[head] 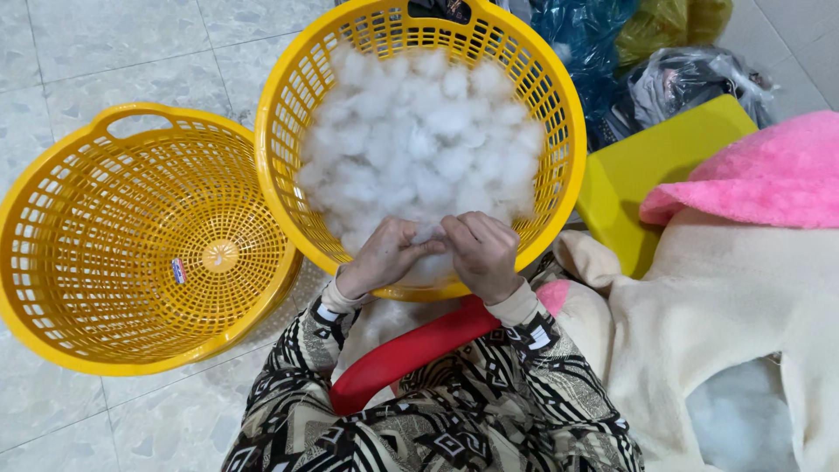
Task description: The person takes white cotton-like stuffing from a yellow basket and inserts it into a large plush toy through an opening. The person repeatedly pulls, fluffs, and packs the stuffing into the toy's body.
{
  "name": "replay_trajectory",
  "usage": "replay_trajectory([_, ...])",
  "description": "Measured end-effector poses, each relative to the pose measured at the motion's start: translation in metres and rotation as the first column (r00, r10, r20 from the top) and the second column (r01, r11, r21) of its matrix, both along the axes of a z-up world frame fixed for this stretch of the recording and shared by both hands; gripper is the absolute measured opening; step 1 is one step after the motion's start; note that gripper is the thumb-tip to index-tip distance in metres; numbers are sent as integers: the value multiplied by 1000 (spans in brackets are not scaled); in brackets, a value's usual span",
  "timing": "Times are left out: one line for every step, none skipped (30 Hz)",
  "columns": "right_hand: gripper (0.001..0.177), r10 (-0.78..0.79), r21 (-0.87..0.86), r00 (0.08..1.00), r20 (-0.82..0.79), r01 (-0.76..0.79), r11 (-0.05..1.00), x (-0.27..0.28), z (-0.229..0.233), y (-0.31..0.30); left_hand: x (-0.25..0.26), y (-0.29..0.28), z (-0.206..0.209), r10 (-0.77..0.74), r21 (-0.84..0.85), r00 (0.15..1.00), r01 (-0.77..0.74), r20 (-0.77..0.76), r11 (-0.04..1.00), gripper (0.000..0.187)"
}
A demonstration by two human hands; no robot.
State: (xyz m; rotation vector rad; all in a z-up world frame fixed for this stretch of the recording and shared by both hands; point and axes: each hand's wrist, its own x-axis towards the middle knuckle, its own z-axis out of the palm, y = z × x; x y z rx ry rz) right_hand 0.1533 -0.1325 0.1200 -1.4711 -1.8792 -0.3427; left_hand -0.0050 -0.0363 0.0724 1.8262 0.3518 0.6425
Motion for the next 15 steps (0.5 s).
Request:
replay_trajectory([22, 7, 40, 1000, 4, -7, 999, -1, 4, -1, -4, -1, 6, -5, 11, 1000, 5, 16, 1000, 20])
replay_trajectory([21, 27, 50, 1000, -1, -27, 998, -1, 7, -3, -9, -3, 12, -11, 21, 999, 10, 32, 1000, 20])
replay_trajectory([20, 49, 61, 999, -7, -49, 997, -3, 10, -5, -13, -4, 18, -15, 34, 999, 13, 48, 999, 21])
replay_trajectory([20, 71, 73, 997, -12, -70, 995, -4, 13, -6, -17, -6, 22, -27, 20, 999, 27, 35, 999, 21])
replay_trajectory([20, 93, 100, 996, 1, -93, 991, -6, 14, -6, -23, -7, 26, -38, 11, 999, 38, 24, 999, 22])
replay_trajectory([20, 115, 126, 993, 15, -116, 985, -9, 15, -5, -27, -8, 29, -48, 2, 999, 48, 13, 999, 24])
replay_trajectory([21, 133, 151, 991, 30, -136, 979, -10, 16, -5, -32, -9, 29, -62, 22, 998, 61, 18, 998, 29])
replay_trajectory([19, 139, 164, 990, 22, -141, 976, -11, 16, -4, -35, -9, 27, -75, 42, 997, 74, 23, 996, 35])
replay_trajectory([19, 143, 174, 990, 13, -143, 974, -7, 18, -4, -38, -10, 22, -91, 59, 995, 89, 28, 994, 40])
replay_trajectory([19, 147, 184, 989, 4, -145, 972, -4, 20, -3, -40, -9, 16, -104, 116, 994, 101, 22, 988, 42])
replay_trajectory([21, 164, 176, 983, -86, -147, 974, 5, 23, -5, -40, -8, 7, -118, 172, 993, 113, 18, 979, 43])
replay_trajectory([7, -208, 367, 975, -74, 220, 904, 16, 26, -2, -40, -7, -3, -131, 228, 991, 124, 13, 966, 44])
replay_trajectory([9, -21, 561, 878, -479, 324, 762, 36, 32, 5, -36, -6, -14, -111, 126, 994, 108, 14, 986, 39])
replay_trajectory([10, -4, 593, 830, -558, 403, 697, 58, 42, 2, -31, -5, -26, -91, 23, 996, 91, 14, 996, 35])
replay_trajectory([11, 3, 610, 836, -548, 398, 685, 71, 44, 4, -28, -1, -36, -73, -78, 997, 73, 5, 994, 30])
